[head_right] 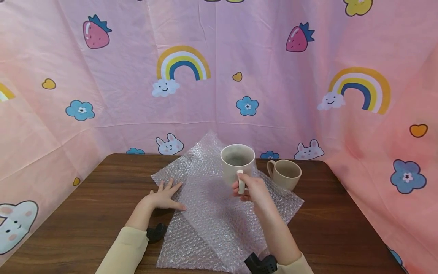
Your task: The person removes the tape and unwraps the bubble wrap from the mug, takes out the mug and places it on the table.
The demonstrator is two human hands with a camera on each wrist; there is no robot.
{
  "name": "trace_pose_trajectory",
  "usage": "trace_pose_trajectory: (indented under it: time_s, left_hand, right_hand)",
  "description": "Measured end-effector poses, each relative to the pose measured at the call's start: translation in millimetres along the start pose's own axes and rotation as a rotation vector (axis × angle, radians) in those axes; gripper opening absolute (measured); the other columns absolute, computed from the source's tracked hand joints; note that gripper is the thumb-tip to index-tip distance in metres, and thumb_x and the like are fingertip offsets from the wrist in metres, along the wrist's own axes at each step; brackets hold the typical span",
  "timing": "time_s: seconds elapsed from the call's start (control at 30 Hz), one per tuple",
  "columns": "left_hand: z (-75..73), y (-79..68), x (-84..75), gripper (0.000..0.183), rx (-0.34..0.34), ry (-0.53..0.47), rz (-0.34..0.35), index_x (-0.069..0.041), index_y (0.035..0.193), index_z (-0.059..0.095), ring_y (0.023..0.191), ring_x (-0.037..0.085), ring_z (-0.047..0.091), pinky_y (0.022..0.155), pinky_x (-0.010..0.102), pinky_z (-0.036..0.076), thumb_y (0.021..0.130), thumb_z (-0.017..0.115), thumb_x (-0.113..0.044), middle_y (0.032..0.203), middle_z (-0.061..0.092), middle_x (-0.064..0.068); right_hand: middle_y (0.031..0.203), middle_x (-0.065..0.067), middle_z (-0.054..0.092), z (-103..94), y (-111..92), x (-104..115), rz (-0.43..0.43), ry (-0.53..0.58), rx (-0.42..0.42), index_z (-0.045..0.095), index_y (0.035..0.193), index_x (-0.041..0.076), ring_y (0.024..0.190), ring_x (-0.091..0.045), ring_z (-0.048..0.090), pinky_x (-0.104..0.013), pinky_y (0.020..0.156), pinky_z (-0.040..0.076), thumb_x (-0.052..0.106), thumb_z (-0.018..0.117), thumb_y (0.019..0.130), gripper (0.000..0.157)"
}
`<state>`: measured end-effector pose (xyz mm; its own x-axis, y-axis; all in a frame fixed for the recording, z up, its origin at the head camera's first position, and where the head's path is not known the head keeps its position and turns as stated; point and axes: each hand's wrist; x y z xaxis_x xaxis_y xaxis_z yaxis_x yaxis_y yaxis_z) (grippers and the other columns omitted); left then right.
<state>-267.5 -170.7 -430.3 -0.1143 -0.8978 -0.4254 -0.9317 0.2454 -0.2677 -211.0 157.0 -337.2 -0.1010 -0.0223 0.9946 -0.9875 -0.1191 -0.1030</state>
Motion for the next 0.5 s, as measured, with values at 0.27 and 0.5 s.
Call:
trace_pose_trajectory:
  time_s: [0.27, 0.5]
  left_hand:
    - [2.0, 1.5, 1.8, 0.107, -0.003, 0.002, 0.007, -0.014, 0.154, 0.019, 0.137, 0.052, -0.011, 0.095, 0.078, 0.002, 0.074, 0.072, -0.061, 0.155, -0.005, 0.026]
    - [0.9, 0.1, 0.9, 0.106, -0.005, -0.006, 0.007, -0.014, 0.154, 0.019, 0.137, 0.052, -0.010, 0.095, 0.078, 0.002, 0.075, 0.073, -0.059, 0.156, -0.004, 0.026]
  right_hand:
    - [0.072, -0.005, 0.063, -11.4, -3, 7, -0.009, 0.012, -0.017, 0.066, 0.066, 0.011, 0.074, -0.024, 0.069, -0.030, 0.062, 0.048, 0.030, 0.049, 0.099, 0.042]
    - [0.068, -0.001, 0.061, -22.9, -9, 16, -0.040, 0.015, -0.033, 0.063, 0.062, 0.013, 0.076, -0.023, 0.069, -0.029, 0.064, 0.047, 0.029, 0.047, 0.101, 0.044]
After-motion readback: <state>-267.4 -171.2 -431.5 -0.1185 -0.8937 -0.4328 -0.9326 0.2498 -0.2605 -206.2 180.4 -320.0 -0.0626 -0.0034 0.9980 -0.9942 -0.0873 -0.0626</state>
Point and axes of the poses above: each hand's wrist, its own y-axis towards the middle knuckle, its own z-axis out of the palm, x = y × z
